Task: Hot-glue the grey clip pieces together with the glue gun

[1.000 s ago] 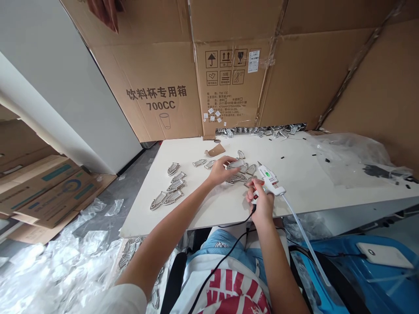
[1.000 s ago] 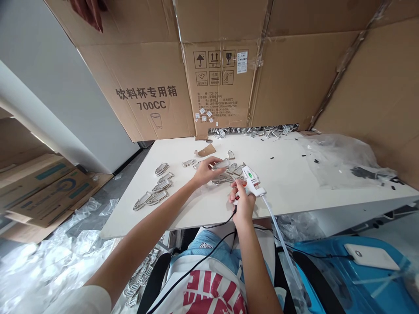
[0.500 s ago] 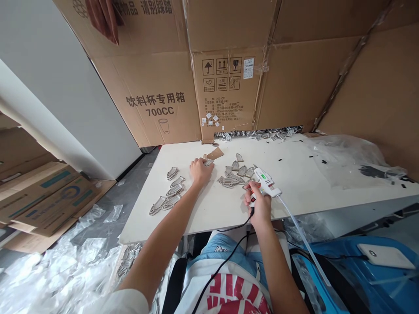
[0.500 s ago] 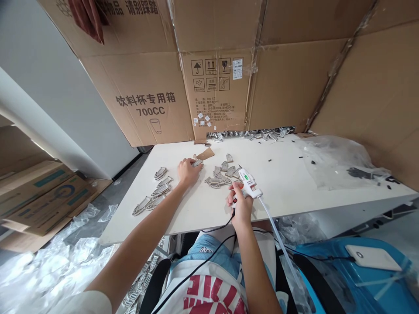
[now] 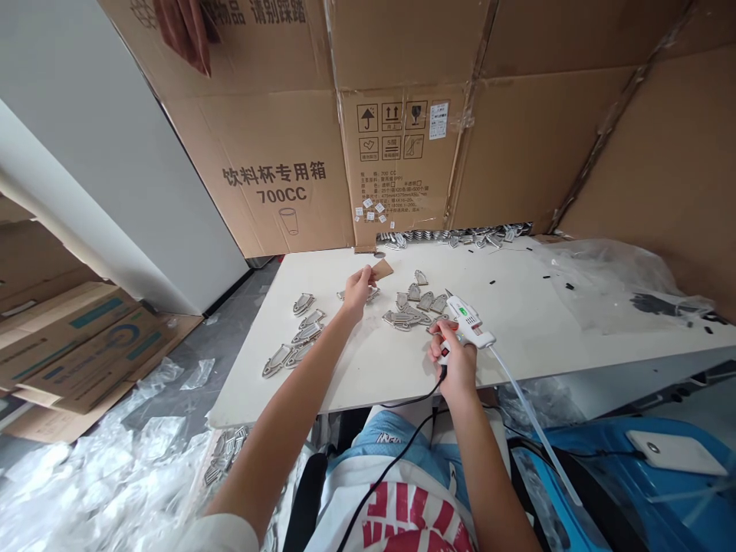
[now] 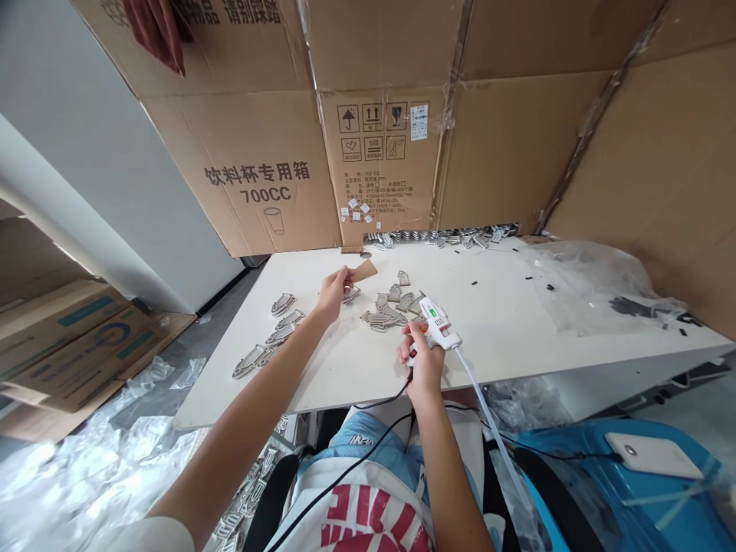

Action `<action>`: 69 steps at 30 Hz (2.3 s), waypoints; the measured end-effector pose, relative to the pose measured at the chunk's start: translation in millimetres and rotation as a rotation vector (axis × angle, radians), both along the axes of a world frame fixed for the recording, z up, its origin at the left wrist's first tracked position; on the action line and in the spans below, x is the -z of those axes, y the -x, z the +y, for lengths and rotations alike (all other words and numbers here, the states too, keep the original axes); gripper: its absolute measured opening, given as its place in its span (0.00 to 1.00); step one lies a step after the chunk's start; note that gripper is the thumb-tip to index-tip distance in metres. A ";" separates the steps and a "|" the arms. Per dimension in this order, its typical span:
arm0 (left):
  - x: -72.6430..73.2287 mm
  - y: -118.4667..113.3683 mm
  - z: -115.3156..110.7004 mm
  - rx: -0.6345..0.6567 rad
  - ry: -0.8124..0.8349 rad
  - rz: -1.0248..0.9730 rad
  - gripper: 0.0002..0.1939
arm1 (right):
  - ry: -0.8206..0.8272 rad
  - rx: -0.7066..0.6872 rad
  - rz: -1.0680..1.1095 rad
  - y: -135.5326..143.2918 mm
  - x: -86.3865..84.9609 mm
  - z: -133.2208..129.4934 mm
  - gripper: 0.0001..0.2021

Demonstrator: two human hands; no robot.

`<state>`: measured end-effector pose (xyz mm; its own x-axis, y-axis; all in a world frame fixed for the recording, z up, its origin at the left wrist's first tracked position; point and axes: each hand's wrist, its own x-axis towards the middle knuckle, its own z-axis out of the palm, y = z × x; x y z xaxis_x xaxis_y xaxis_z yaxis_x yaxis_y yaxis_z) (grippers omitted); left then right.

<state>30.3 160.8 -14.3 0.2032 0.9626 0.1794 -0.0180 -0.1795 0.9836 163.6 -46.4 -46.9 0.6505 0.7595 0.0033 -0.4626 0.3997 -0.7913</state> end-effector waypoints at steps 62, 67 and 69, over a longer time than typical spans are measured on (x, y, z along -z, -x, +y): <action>6.7 -17.1 -24.7 0.270 -0.003 -0.048 0.29 | -0.011 -0.024 0.013 -0.7 1.9 0.2 0.20; 7.3 -19.5 -25.0 0.253 -0.013 -0.060 0.25 | -0.013 -0.022 0.015 -0.1 1.6 -0.6 0.19; 7.5 -20.0 -25.9 0.249 -0.020 -0.045 0.23 | -0.011 -0.021 0.011 0.3 1.2 -0.7 0.19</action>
